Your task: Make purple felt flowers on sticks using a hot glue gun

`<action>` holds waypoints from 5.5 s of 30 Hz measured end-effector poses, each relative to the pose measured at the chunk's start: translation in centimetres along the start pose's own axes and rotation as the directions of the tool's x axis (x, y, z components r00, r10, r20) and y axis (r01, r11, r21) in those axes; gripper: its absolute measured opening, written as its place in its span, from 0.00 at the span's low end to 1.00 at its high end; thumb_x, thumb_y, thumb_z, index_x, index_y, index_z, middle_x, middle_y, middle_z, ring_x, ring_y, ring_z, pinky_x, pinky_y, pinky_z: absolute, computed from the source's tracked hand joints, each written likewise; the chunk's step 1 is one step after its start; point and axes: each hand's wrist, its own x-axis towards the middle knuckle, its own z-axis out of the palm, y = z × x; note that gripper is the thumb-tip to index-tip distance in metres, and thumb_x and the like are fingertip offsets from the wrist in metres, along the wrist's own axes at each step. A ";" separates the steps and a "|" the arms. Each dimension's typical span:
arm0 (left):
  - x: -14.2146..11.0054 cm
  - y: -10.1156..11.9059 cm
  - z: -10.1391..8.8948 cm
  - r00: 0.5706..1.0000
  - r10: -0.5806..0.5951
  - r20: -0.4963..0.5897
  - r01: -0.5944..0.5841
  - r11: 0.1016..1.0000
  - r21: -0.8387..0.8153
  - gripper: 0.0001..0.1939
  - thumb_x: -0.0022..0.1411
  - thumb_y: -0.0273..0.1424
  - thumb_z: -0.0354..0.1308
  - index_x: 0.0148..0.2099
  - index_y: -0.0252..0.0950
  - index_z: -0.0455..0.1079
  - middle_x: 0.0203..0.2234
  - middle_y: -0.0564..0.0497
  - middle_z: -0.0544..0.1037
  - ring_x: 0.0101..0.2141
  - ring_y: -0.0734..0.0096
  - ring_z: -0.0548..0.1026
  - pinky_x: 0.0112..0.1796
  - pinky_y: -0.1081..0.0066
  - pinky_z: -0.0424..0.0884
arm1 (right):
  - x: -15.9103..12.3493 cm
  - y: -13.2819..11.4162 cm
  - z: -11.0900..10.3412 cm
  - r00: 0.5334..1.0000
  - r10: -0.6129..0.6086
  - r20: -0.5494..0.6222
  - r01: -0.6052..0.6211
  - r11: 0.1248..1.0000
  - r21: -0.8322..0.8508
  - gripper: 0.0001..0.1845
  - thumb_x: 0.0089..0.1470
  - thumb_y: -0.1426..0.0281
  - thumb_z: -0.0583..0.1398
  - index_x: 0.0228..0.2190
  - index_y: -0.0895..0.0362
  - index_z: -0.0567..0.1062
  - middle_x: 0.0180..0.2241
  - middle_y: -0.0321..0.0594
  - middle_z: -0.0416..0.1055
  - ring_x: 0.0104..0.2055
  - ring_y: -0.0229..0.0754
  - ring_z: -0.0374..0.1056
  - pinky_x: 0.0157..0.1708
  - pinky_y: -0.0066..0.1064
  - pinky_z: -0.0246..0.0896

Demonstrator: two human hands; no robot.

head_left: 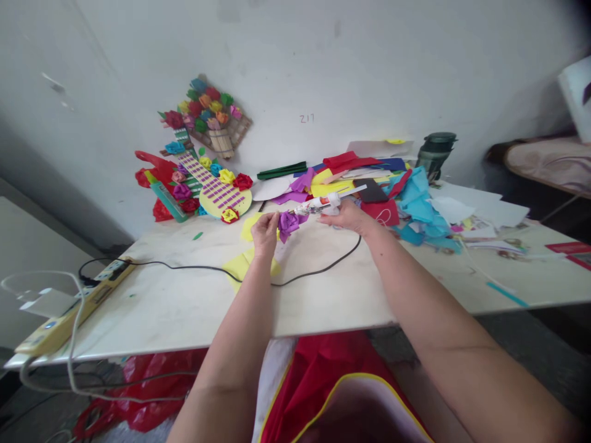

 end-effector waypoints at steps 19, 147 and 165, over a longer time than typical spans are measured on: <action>0.2 -0.4 -0.2 0.999 -0.037 -0.008 0.035 0.993 -0.111 0.15 0.53 0.42 0.62 0.27 0.34 0.72 0.20 0.54 0.71 0.24 0.76 0.68 0.30 0.73 0.66 | 0.4 0.4 0.3 0.973 -0.213 -0.086 0.170 0.920 -0.353 0.17 0.44 0.60 0.68 0.33 0.58 0.80 0.37 0.47 0.80 0.45 0.53 0.75 0.49 0.41 0.68; -0.7 0.6 0.1 0.962 -0.089 0.256 0.187 0.903 -0.387 0.22 0.42 0.28 0.66 0.43 0.36 0.73 0.25 0.53 0.77 0.26 0.74 0.73 0.29 0.72 0.70 | 0.0 -0.2 1.6 0.957 -0.234 0.169 0.276 0.573 -0.772 0.18 0.62 0.66 0.51 0.39 0.54 0.81 0.38 0.43 0.79 0.39 0.44 0.71 0.35 0.31 0.54; -0.5 0.4 0.6 0.929 -0.262 0.260 0.362 0.782 -0.507 0.30 0.36 0.27 0.66 0.46 0.37 0.65 0.25 0.56 0.73 0.25 0.71 0.73 0.29 0.68 0.70 | 0.2 -1.0 3.6 0.997 -0.003 -0.075 -0.006 0.993 -0.120 0.19 0.46 0.54 0.61 0.23 0.58 0.74 0.20 0.36 0.69 0.25 0.38 0.61 0.28 0.29 0.53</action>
